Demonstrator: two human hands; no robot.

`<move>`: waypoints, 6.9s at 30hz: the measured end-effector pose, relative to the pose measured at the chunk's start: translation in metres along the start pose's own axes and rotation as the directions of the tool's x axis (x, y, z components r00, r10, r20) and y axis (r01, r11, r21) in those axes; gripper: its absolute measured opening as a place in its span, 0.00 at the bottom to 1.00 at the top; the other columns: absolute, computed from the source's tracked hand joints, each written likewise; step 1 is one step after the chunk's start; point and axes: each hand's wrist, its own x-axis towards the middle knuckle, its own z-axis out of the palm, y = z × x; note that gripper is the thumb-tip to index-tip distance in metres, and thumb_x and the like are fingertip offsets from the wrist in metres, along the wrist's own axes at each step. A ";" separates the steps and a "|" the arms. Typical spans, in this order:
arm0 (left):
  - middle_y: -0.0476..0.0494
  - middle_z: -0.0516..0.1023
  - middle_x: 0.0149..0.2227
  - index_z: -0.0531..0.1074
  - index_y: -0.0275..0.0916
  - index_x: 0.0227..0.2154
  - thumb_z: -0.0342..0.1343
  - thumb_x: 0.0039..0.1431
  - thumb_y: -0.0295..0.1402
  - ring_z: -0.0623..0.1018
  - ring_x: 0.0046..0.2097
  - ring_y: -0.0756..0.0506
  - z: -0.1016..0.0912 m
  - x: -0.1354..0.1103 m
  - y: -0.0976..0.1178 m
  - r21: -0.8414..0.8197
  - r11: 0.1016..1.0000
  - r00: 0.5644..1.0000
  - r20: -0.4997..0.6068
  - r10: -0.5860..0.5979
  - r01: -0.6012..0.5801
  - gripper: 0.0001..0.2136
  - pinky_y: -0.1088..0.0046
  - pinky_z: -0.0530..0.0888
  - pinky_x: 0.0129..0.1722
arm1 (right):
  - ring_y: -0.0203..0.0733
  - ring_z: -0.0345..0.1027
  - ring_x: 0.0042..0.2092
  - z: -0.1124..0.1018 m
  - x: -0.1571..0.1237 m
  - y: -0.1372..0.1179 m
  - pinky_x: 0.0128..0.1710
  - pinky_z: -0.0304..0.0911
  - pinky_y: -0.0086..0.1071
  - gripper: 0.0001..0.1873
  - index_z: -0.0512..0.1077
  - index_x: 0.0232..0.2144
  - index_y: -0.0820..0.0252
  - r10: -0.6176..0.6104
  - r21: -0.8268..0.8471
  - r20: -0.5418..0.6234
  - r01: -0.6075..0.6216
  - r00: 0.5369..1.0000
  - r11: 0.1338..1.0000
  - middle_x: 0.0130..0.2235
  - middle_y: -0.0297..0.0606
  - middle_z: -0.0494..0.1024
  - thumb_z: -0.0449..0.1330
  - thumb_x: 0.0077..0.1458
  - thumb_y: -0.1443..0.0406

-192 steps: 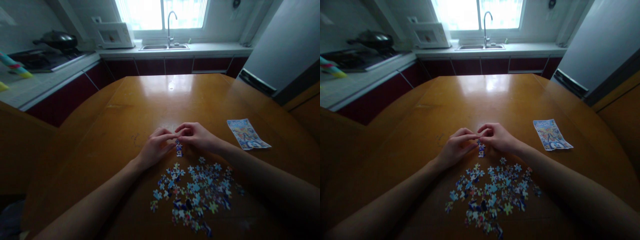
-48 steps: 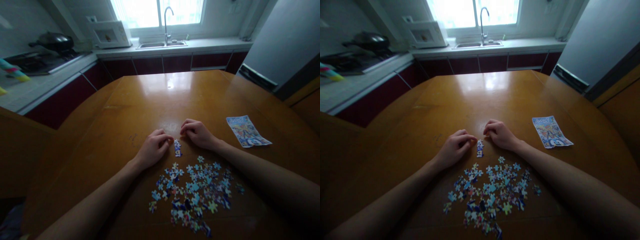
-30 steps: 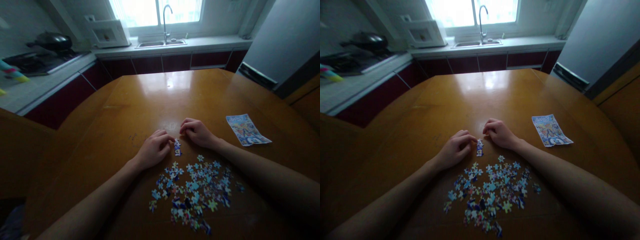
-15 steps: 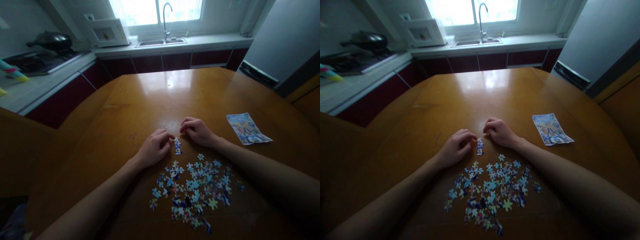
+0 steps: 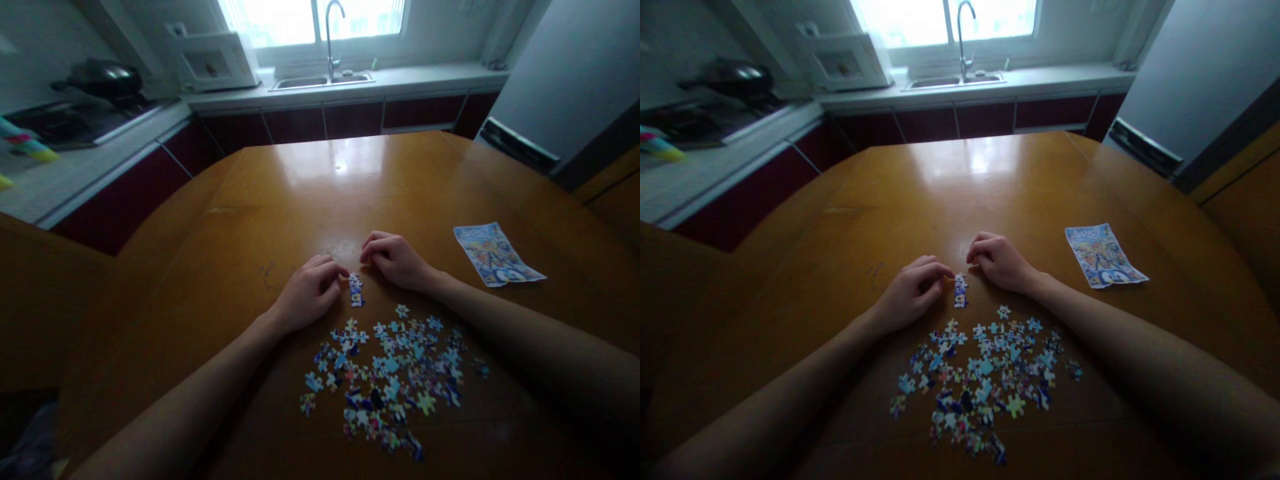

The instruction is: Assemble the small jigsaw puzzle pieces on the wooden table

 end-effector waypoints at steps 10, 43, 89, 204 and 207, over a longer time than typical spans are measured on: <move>0.46 0.72 0.34 0.75 0.38 0.38 0.50 0.62 0.25 0.72 0.39 0.47 -0.001 0.001 0.003 -0.020 1.000 1.000 -0.006 -0.009 0.009 0.09 0.68 0.70 0.40 | 0.38 0.70 0.36 -0.001 0.000 0.000 0.38 0.65 0.34 0.15 0.75 0.24 0.58 0.008 -0.001 0.000 -0.008 1.000 1.000 0.32 0.37 0.75 0.52 0.51 0.77; 0.44 0.75 0.36 0.76 0.38 0.38 0.49 0.62 0.24 0.74 0.39 0.47 0.002 -0.002 0.002 -0.047 0.999 1.000 -0.012 -0.021 0.021 0.10 0.68 0.72 0.41 | 0.40 0.70 0.36 -0.001 -0.003 0.003 0.38 0.65 0.36 0.14 0.76 0.25 0.56 0.008 -0.023 0.016 -0.008 1.000 1.000 0.33 0.37 0.76 0.53 0.51 0.75; 0.46 0.74 0.34 0.74 0.37 0.33 0.50 0.59 0.24 0.72 0.36 0.48 0.000 -0.002 0.003 -0.063 0.998 1.000 0.004 -0.012 0.012 0.08 0.70 0.70 0.38 | 0.40 0.70 0.35 -0.001 -0.002 0.002 0.36 0.65 0.35 0.14 0.76 0.24 0.57 0.006 -0.016 0.013 -0.006 1.000 1.000 0.32 0.37 0.76 0.53 0.50 0.75; 0.47 0.72 0.29 0.79 0.39 0.32 0.51 0.67 0.33 0.71 0.34 0.47 -0.007 0.004 0.002 0.055 0.997 0.998 -0.031 0.055 -0.054 0.13 0.70 0.68 0.35 | 0.36 0.67 0.35 -0.001 0.004 0.005 0.38 0.62 0.32 0.12 0.75 0.24 0.60 0.051 0.010 0.042 -0.052 0.998 0.999 0.34 0.37 0.74 0.54 0.50 0.75; 0.47 0.71 0.28 0.79 0.39 0.31 0.50 0.67 0.34 0.70 0.34 0.47 -0.007 0.004 0.003 0.052 0.997 0.998 -0.031 0.050 -0.048 0.13 0.70 0.67 0.35 | 0.36 0.67 0.35 -0.001 0.003 0.005 0.37 0.63 0.31 0.12 0.75 0.24 0.61 0.036 0.016 0.031 -0.037 0.999 0.999 0.33 0.37 0.74 0.54 0.50 0.76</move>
